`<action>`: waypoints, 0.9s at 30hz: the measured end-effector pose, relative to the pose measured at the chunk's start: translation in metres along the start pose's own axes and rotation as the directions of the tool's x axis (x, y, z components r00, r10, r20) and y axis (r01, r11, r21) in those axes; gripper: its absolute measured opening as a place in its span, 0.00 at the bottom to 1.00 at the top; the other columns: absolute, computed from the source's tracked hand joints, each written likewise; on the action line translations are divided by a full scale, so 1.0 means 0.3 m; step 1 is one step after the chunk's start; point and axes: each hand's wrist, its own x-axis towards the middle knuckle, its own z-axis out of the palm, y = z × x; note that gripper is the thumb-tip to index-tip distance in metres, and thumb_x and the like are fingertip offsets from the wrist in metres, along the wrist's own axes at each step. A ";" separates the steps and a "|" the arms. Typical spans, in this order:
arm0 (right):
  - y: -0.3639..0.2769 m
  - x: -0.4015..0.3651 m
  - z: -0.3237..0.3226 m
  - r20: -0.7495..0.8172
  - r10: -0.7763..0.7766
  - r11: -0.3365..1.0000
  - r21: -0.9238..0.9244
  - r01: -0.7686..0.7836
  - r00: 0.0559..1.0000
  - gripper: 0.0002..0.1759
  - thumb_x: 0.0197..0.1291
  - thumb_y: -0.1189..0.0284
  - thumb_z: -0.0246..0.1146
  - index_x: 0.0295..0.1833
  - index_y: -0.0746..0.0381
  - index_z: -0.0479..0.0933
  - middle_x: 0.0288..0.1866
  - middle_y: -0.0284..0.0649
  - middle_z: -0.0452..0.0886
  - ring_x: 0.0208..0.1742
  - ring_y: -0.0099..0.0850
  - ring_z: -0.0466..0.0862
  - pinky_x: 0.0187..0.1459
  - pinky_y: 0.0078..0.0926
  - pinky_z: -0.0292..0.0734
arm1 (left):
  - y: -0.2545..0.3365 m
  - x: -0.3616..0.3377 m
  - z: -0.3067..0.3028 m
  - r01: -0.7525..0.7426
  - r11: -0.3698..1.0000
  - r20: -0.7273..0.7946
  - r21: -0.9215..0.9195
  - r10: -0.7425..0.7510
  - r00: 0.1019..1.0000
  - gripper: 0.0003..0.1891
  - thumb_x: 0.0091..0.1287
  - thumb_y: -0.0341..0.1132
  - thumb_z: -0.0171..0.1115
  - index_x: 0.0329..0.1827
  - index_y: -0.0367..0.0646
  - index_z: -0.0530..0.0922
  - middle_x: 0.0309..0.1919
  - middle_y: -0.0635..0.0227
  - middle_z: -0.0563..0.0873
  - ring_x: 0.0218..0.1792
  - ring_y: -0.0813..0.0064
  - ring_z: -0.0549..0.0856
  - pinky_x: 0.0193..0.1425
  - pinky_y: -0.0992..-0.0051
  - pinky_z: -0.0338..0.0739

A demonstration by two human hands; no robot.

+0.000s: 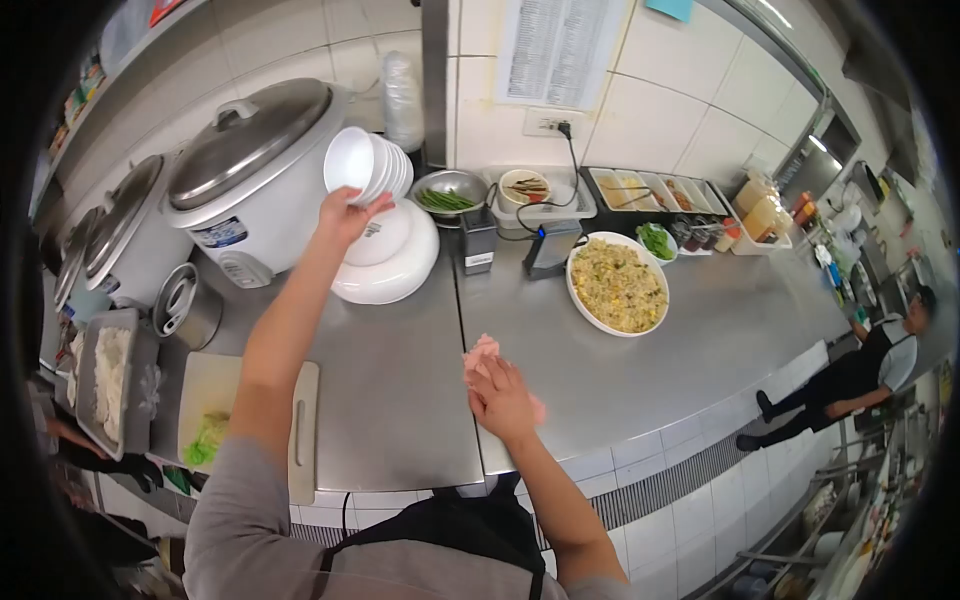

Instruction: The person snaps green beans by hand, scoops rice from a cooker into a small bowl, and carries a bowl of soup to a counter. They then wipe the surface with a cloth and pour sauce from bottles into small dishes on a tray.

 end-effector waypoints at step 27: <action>0.031 -0.006 -0.014 0.130 0.093 0.995 0.019 -0.096 0.987 0.20 0.46 0.70 0.63 0.49 0.55 0.72 0.58 0.44 0.66 0.58 0.47 0.67 0.58 0.47 0.63 | -0.039 0.872 -0.253 0.048 0.919 -0.052 0.392 -0.030 0.998 0.33 0.59 0.42 0.52 0.65 0.39 0.53 0.65 0.54 0.56 0.63 0.54 0.59 0.58 0.46 0.63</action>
